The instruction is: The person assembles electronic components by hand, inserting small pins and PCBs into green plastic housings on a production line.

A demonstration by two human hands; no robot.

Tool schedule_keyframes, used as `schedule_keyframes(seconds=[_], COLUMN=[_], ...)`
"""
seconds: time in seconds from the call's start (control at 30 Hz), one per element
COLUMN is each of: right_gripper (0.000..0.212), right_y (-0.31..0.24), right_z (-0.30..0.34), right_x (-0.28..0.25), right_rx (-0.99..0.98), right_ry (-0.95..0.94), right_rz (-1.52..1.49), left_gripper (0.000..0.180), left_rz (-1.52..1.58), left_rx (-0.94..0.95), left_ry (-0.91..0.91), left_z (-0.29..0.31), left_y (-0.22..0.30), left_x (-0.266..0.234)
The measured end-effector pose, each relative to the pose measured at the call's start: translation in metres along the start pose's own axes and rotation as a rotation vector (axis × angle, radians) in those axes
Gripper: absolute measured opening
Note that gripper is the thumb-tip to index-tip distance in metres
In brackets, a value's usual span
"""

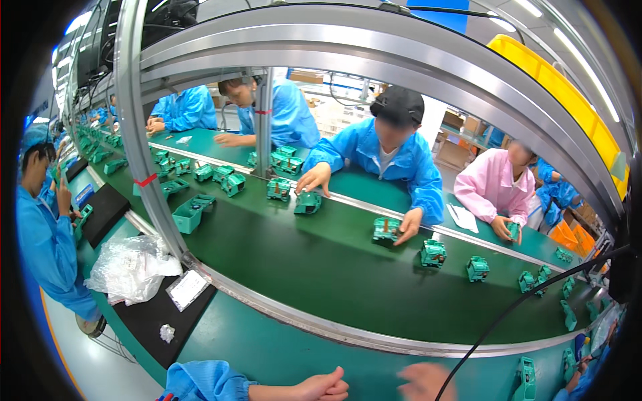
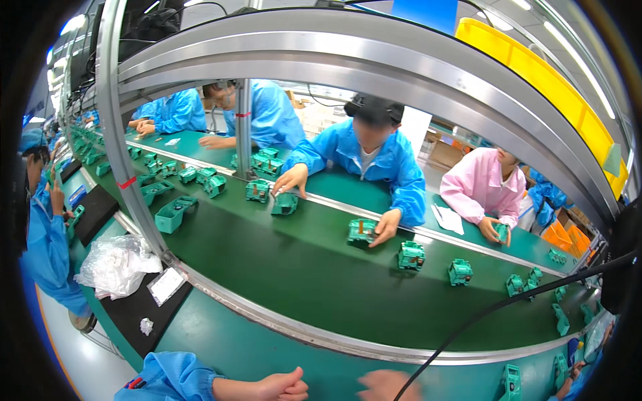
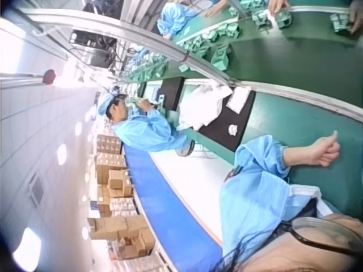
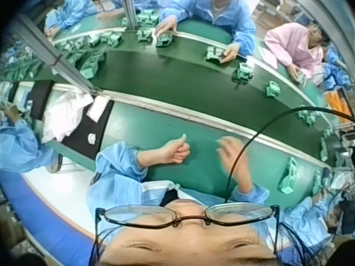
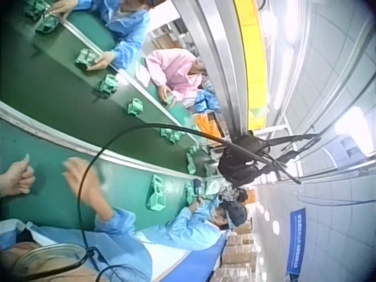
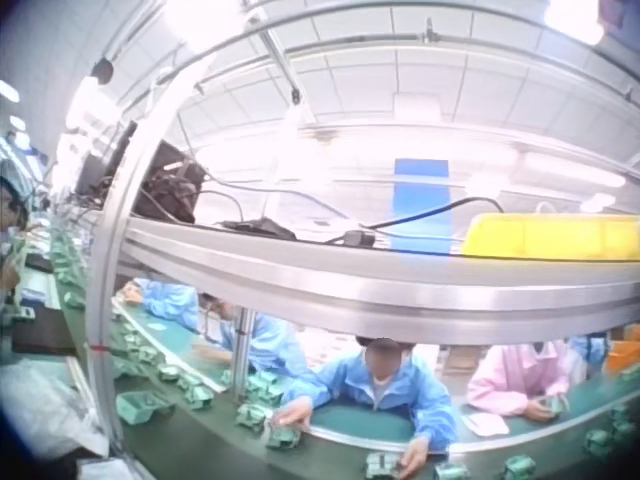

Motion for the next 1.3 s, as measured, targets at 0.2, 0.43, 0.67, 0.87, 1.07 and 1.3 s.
schedule_keyframes(seconds=[0.2,0.43,0.67,0.87,1.07,1.3], right_gripper=[0.02,0.015,0.009,0.005,0.006,0.009], right_y=[-0.049,-0.04,-0.026,-0.02,-0.017,-0.017], right_z=[-0.057,-0.058,-0.061,-0.054,-0.051,-0.051], right_x=[0.076,0.086,0.085,0.08,0.081,0.079], right_rx=[-0.166,-0.034,-0.11,0.027,0.018,-0.03], right_ry=[0.123,0.177,0.231,0.414,0.431,0.423], right_rz=[-0.182,-0.244,-0.442,-0.539,-0.529,-0.455], left_gripper=[0.05,0.052,0.045,0.023,0.021,0.015], left_rz=[-0.197,-0.599,-0.399,-0.205,-0.125,-0.07], left_rx=[0.56,0.786,0.327,0.328,0.293,0.302], left_ry=[0.575,0.648,0.465,0.286,0.107,0.087], left_z=[-0.02,-0.012,-0.007,-0.001,0.001,0.0], left_y=[0.006,0.017,0.014,0.021,0.022,0.024], left_x=[-0.035,-0.026,-0.03,-0.024,-0.015,-0.013])
Point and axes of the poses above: each hand's wrist, its own z-axis away from the middle knuckle, its own x-axis out of the palm, y = z × x, the point moved 3 cm from there along -z, towards the middle knuckle, and after that the axes turned 15 degrees about -x, right-handed, at the moved point
